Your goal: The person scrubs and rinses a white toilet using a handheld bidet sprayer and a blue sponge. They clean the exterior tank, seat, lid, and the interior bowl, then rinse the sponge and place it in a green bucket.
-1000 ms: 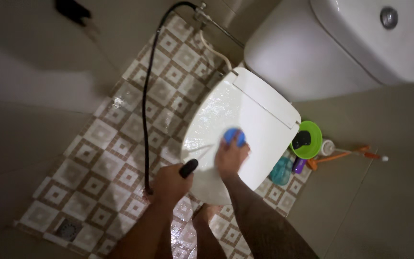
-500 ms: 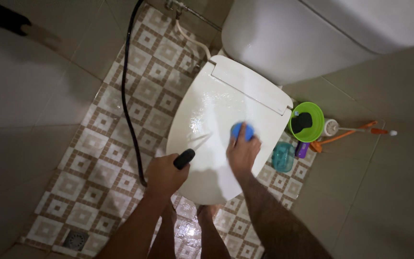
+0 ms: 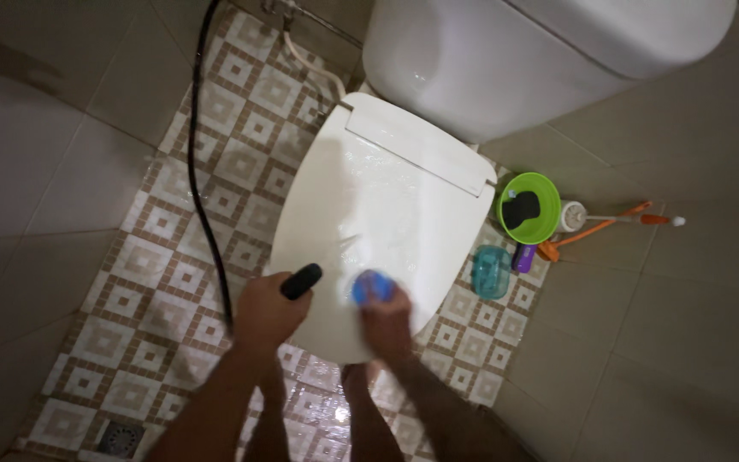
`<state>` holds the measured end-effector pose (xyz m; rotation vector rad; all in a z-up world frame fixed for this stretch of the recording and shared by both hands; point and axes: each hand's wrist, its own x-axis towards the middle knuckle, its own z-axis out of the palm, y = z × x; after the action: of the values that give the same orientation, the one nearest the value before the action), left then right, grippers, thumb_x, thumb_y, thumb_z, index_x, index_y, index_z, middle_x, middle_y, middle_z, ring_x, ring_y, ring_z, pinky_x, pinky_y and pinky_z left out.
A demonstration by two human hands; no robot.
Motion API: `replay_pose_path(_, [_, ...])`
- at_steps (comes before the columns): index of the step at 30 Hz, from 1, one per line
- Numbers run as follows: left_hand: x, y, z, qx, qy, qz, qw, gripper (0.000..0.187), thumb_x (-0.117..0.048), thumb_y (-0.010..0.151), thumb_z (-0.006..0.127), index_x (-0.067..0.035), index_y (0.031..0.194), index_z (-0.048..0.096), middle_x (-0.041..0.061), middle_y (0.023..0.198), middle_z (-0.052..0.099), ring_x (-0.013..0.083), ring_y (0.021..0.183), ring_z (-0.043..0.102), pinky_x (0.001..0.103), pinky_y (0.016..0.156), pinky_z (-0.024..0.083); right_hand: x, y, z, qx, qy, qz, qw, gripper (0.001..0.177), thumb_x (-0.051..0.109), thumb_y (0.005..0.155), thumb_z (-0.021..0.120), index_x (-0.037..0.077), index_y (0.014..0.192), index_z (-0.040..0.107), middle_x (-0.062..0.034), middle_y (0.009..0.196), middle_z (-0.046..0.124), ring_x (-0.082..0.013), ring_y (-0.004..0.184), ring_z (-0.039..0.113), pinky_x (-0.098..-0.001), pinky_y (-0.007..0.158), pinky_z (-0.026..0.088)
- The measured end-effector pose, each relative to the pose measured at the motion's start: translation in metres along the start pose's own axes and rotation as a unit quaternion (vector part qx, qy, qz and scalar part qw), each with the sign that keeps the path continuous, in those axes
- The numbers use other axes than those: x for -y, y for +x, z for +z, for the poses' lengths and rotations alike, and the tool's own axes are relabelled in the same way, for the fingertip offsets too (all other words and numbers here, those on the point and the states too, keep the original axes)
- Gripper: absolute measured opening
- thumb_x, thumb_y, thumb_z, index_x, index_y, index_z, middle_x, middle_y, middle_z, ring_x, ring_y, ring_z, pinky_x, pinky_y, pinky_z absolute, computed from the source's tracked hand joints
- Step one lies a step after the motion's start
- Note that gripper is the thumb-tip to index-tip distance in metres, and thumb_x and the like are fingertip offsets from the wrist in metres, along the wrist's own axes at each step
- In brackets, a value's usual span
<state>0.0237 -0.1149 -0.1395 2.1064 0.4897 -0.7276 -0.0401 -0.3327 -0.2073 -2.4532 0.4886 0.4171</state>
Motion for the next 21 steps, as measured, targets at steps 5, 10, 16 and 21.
replay_pose_path(5, [-0.006, 0.003, 0.004, -0.037, -0.041, 0.057, 0.997, 0.025, -0.029, 0.076, 0.075, -0.004, 0.08, 0.075, 0.016, 0.062, 0.068, 0.0297, 0.057, 0.07, 0.044, 0.058, 0.053, -0.032, 0.099, -0.055, -0.166, -0.175, -0.068, 0.968, 0.067, 0.025, 0.099, 0.064, 0.008, 0.157, 0.036, -0.0408, 0.124, 0.048, -0.0456, 0.112, 0.049, -0.0602, 0.095, 0.042])
replay_pose_path(10, [-0.003, 0.026, -0.002, -0.054, -0.051, 0.042, 0.996, 0.026, -0.027, 0.078, 0.074, -0.001, 0.082, 0.074, 0.017, 0.061, 0.068, 0.0287, 0.055, 0.07, 0.042, 0.057, 0.053, 0.041, 0.17, 0.001, -0.139, -0.166, -0.122, 0.968, 0.08, 0.012, 0.085, 0.066, 0.012, 0.159, 0.036, -0.0372, 0.126, 0.051, -0.0495, 0.113, 0.051, -0.0597, 0.096, 0.042])
replay_pose_path(16, [0.003, 0.032, -0.025, -0.103, -0.019, 0.1, 0.989, 0.028, -0.027, 0.074, 0.078, 0.0, 0.081, 0.074, 0.016, 0.064, 0.068, 0.0293, 0.057, 0.069, 0.043, 0.055, 0.052, 0.077, 0.052, 0.057, 0.022, -0.173, -0.262, 0.949, 0.057, 0.027, 0.098, 0.061, 0.018, 0.152, 0.043, -0.0325, 0.127, 0.055, -0.0497, 0.118, 0.054, -0.059, 0.103, 0.042])
replay_pose_path(21, [0.013, 0.02, -0.025, -0.078, -0.001, 0.087, 0.993, 0.029, -0.029, 0.076, 0.077, -0.001, 0.08, 0.075, 0.018, 0.063, 0.067, 0.0311, 0.058, 0.068, 0.044, 0.058, 0.053, 0.013, -0.021, 0.022, 0.001, -0.19, -0.312, 0.931, 0.062, 0.033, 0.095, 0.067, 0.022, 0.154, 0.051, -0.0295, 0.116, 0.064, -0.0437, 0.102, 0.064, -0.0529, 0.086, 0.056])
